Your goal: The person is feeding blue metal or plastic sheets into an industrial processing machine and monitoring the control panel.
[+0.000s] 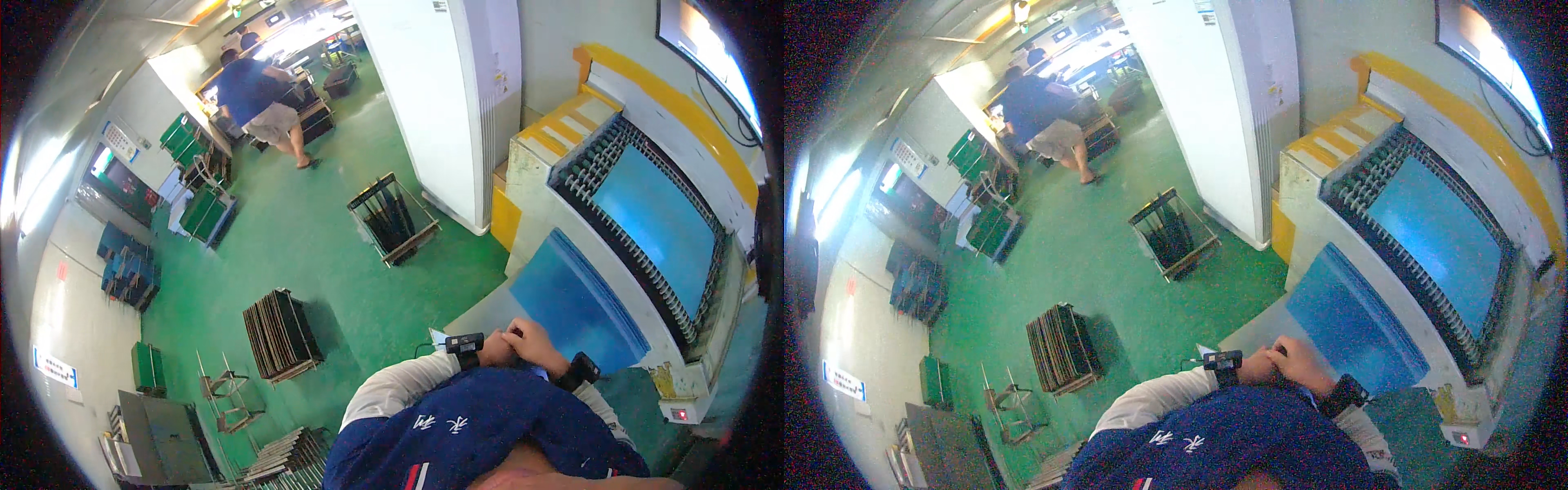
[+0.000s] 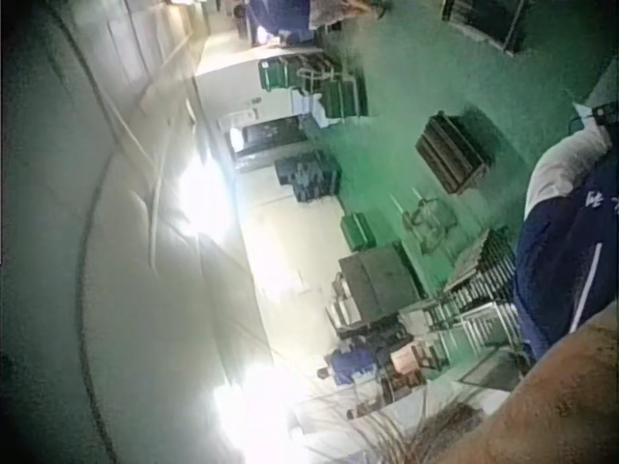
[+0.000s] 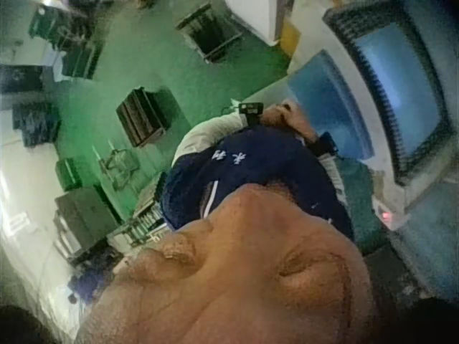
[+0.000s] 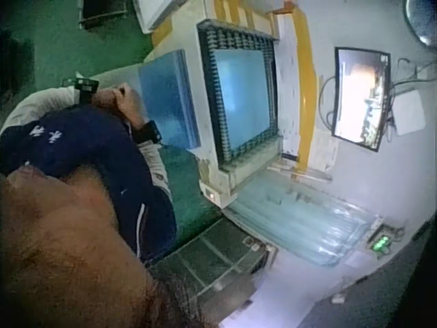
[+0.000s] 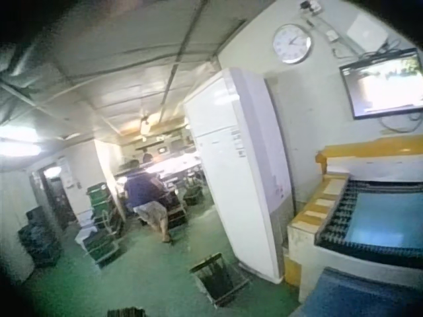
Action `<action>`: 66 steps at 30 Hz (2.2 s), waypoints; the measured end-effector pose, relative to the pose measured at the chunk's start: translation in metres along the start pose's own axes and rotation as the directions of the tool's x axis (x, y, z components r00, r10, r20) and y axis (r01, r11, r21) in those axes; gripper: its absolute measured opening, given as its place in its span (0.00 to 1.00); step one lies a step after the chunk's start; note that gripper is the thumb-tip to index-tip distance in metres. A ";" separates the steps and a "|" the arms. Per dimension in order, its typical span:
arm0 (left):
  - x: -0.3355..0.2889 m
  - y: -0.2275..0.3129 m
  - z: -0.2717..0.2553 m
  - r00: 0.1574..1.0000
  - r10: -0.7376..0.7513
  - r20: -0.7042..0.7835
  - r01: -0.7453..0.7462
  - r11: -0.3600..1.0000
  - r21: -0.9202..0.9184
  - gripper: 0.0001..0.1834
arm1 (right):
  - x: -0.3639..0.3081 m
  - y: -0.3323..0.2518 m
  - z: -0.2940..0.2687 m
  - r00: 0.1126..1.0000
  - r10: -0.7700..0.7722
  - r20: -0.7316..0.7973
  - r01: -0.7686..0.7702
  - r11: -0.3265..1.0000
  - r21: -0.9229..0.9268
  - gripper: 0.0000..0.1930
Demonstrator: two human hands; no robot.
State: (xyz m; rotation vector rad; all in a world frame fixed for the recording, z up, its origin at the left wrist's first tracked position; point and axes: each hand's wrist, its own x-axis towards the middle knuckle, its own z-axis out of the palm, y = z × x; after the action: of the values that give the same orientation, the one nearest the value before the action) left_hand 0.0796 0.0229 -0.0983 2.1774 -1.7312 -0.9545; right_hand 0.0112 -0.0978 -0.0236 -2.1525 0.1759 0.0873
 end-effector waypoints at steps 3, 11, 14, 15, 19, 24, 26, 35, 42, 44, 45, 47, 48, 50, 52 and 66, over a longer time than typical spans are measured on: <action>0.005 -0.011 0.018 0.986 -0.003 -0.165 -0.021 0.989 -0.144 0.25 | -0.002 -0.002 0.001 1.000 -0.003 -0.017 0.004 1.000 0.025 0.13; 0.017 -0.006 0.025 0.983 -0.098 -0.156 0.081 0.991 -0.110 0.21 | -0.003 0.046 0.021 0.988 0.138 -0.070 -0.141 0.989 -0.034 0.15; 0.031 -0.034 0.063 0.969 -0.066 -0.239 -0.006 0.957 -0.289 0.19 | -0.001 0.019 0.010 0.997 0.069 -0.020 -0.069 0.998 -0.004 0.14; 0.038 -0.039 0.083 0.909 -0.143 -0.391 -0.047 0.897 -0.439 0.17 | 0.003 0.017 0.004 0.998 0.045 0.041 -0.047 0.998 0.053 0.14; 0.024 -0.037 0.050 0.974 0.013 -0.228 -0.187 0.616 -0.765 0.11 | 0.007 0.008 -0.011 0.994 -0.007 0.106 -0.029 0.944 0.329 0.11; 0.002 0.003 -0.011 0.974 0.225 0.008 -0.220 0.939 0.264 0.11 | 0.009 0.056 -0.049 0.943 0.093 -0.321 -0.035 0.983 0.183 0.09; 0.004 0.002 -0.011 0.974 0.198 0.114 -0.221 0.942 0.253 0.13 | 0.007 0.083 -0.071 0.830 0.055 -0.555 -0.127 0.988 -0.092 0.08; -0.001 -0.006 -0.001 0.989 0.138 0.055 -0.133 0.988 -0.080 0.09 | -0.029 0.142 -0.098 0.749 0.028 -0.662 -0.377 0.839 -0.392 0.14; -0.003 -0.007 0.000 0.990 0.141 0.023 -0.140 0.989 -0.056 0.08 | -0.026 0.139 -0.095 0.742 -0.025 -0.670 -0.369 0.819 -0.440 0.13; -0.004 -0.007 -0.002 0.989 0.150 0.010 -0.149 0.987 -0.069 0.08 | -0.027 0.137 -0.094 0.751 -0.071 -0.657 -0.363 0.786 -0.500 0.12; -0.005 -0.005 -0.004 0.992 0.128 0.009 -0.127 0.990 -0.065 0.08 | -0.027 0.137 -0.093 0.750 -0.072 -0.657 -0.361 0.788 -0.499 0.12; -0.006 -0.001 -0.007 0.994 0.106 0.008 -0.105 0.993 -0.060 0.08 | -0.027 0.137 -0.093 0.752 -0.088 -0.653 -0.356 0.780 -0.515 0.11; -0.006 0.000 -0.008 0.995 0.095 0.010 -0.094 0.993 -0.074 0.08 | -0.027 0.138 -0.093 0.750 -0.088 -0.655 -0.357 0.781 -0.513 0.11; -0.005 -0.001 -0.010 0.996 0.084 0.013 -0.083 0.993 -0.084 0.08 | -0.026 0.143 -0.093 0.737 -0.104 -0.668 -0.344 0.792 -0.504 0.09; -0.003 -0.003 -0.011 0.994 0.002 0.105 0.006 0.997 -0.076 0.13 | -0.023 0.146 -0.095 0.734 -0.103 -0.671 -0.343 0.797 -0.498 0.09; -0.058 -0.039 -0.069 0.911 -0.307 -0.274 0.122 0.838 -0.532 0.14 | -0.024 0.150 -0.063 0.806 0.079 -0.586 -0.368 0.843 -0.393 0.07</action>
State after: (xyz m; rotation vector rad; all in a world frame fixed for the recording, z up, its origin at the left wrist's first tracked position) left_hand 0.1457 0.0719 -0.0447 2.0473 -0.9461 -0.8748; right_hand -0.0365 -0.2299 -0.1095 -2.6081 0.8423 -0.4046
